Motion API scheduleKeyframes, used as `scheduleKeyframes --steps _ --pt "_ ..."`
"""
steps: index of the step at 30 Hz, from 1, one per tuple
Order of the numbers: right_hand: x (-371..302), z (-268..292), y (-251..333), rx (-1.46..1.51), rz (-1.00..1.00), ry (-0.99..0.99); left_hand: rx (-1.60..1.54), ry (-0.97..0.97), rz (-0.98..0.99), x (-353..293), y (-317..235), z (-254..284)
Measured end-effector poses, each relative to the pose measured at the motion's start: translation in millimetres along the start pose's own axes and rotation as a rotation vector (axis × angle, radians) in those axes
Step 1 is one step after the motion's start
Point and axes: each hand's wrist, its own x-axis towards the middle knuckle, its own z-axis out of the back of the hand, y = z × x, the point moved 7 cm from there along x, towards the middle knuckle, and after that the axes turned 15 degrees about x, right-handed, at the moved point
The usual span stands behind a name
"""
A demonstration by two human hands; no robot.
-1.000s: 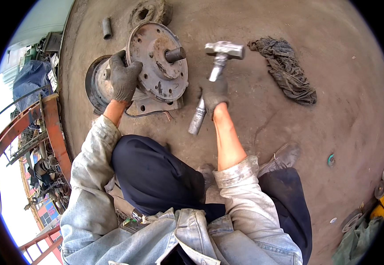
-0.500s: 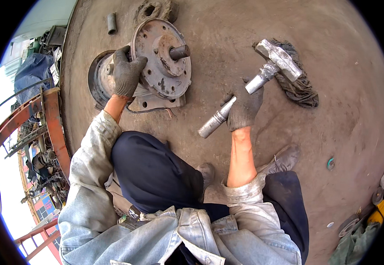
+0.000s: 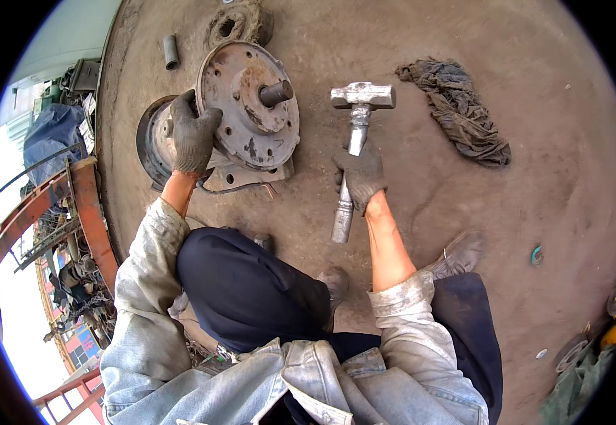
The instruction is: The person applies grease to a circular metal part using a small tool, then places it onto a larger mechanical assembly. They use a hammer and a metal rod to tap and secure the part in place. The person also picks up small metal pieces from the floor and inserts them into the assembly.
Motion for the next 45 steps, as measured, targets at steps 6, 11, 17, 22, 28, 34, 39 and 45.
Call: scheduleKeyframes --steps 6,11,17,22,28,34,39,45 --pt "49 26 60 0.343 0.354 -0.321 -0.024 -0.035 -0.012 -2 7 0" --pt "36 -76 -47 -0.270 0.096 0.020 0.018 -0.039 -0.014 -1 1 -4" --pt "34 -43 6 -0.148 -0.073 0.073 0.026 -0.027 -0.001 1 2 -7" --pt "20 -48 106 0.188 0.283 -0.024 0.027 -0.039 -0.002 -6 4 6" --pt "45 -117 57 -0.189 0.381 0.175 0.064 -0.083 -0.020 4 -10 -7" --pt "4 -100 51 -0.192 -0.033 0.328 0.017 -0.071 -0.012 1 11 -6" --pt "13 -25 94 0.129 0.145 -0.005 0.039 -0.072 -0.047 0 15 -3" --pt "39 12 69 0.346 0.391 -0.285 0.017 -0.054 -0.037 -5 2 4"
